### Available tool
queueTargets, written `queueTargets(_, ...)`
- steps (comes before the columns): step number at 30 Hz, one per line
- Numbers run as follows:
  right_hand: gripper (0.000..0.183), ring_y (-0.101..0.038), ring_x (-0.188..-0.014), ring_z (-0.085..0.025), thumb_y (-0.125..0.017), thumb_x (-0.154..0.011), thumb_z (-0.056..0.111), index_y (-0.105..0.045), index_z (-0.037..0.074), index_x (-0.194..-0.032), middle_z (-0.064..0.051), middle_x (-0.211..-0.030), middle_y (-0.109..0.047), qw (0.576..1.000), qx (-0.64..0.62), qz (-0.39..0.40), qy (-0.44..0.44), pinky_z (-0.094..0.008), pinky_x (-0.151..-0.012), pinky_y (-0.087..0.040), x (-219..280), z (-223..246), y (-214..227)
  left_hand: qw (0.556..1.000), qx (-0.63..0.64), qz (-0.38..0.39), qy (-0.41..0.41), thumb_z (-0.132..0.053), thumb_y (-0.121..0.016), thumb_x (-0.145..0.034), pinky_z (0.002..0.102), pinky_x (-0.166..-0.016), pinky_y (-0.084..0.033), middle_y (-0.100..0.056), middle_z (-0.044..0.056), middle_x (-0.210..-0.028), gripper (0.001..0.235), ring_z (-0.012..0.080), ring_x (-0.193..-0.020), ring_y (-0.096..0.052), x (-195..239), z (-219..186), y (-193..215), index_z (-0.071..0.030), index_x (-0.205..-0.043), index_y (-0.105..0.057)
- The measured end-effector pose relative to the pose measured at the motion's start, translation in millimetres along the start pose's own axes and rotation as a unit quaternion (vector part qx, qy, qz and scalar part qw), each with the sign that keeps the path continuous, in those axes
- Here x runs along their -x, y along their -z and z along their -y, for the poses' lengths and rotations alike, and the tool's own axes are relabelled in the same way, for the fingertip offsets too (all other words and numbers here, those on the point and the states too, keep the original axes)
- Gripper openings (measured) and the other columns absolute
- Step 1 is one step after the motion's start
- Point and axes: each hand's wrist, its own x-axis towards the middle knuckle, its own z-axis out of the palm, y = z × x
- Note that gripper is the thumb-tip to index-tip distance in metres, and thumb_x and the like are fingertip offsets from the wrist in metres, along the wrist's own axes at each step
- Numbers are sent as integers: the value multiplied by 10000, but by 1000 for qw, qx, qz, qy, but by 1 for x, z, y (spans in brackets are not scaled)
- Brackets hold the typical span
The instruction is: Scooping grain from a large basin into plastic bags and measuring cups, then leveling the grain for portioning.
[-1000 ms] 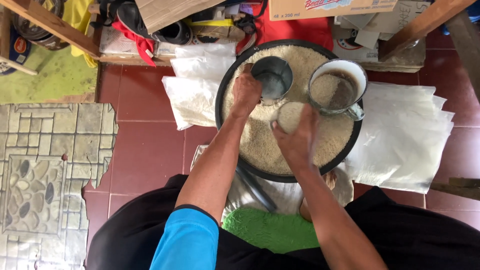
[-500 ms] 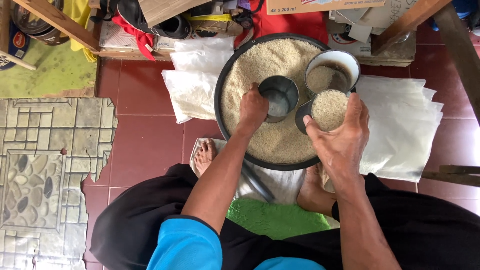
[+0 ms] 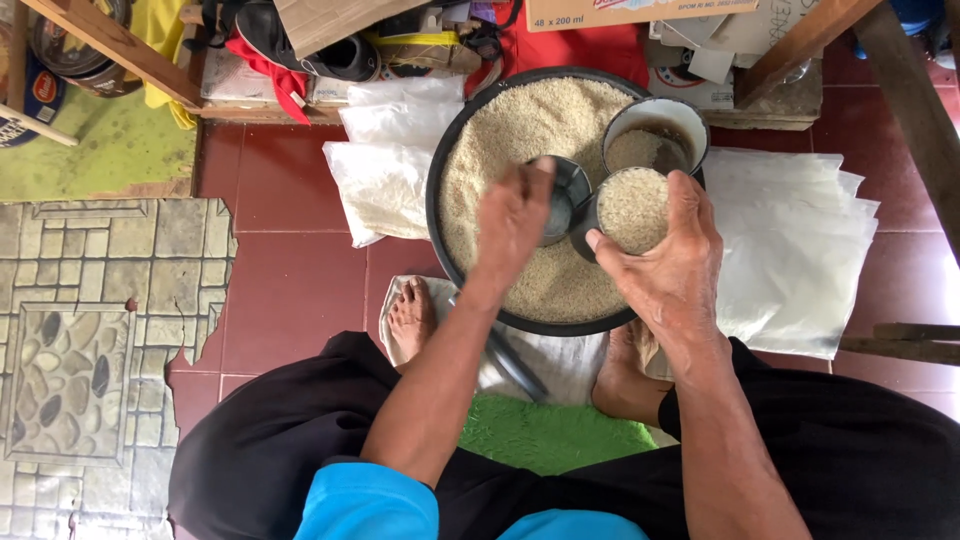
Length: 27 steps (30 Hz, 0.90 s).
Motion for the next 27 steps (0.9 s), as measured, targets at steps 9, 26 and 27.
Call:
queueTargets(9, 863, -599, -1157, -609, -921, -775, 163, -436, -90, -1441, -410, -1298, -514, 999, -2, 39, -17, -747, -893, -538, 8, 23, -4, 949, 252, 60, 178, -576, -526, -1026, 469, -1096, -450, -746, 222, -1158, 560, 373, -1265, -628, 15, 14, -52, -98, -1111, -805)
queueTargets(26, 178, -751, -985, -474, -670, -1018, 216, -720, 48, -986, -198, -967, -698, 747, -568, -21, -344, -643, -887, -646, 24, 7, -4, 956, 243, 40, 161, -575, -537, -1009, 482, -1029, -471, -742, 188, -998, 564, 342, -1147, -671, 12, -18, -43, -74, -971, -794)
queueTargets(27, 229, -741, -1024, -445, -669, -1001, 268, -712, 57, -1080, -222, -1079, -717, 751, -554, -12, -359, -629, -896, -650, 22, 0, -3, 972, 185, 50, 139, -547, -515, -1021, 490, -998, -499, -755, 184, -962, 549, 338, -1108, -701, 14, -27, -36, -84, -943, -800)
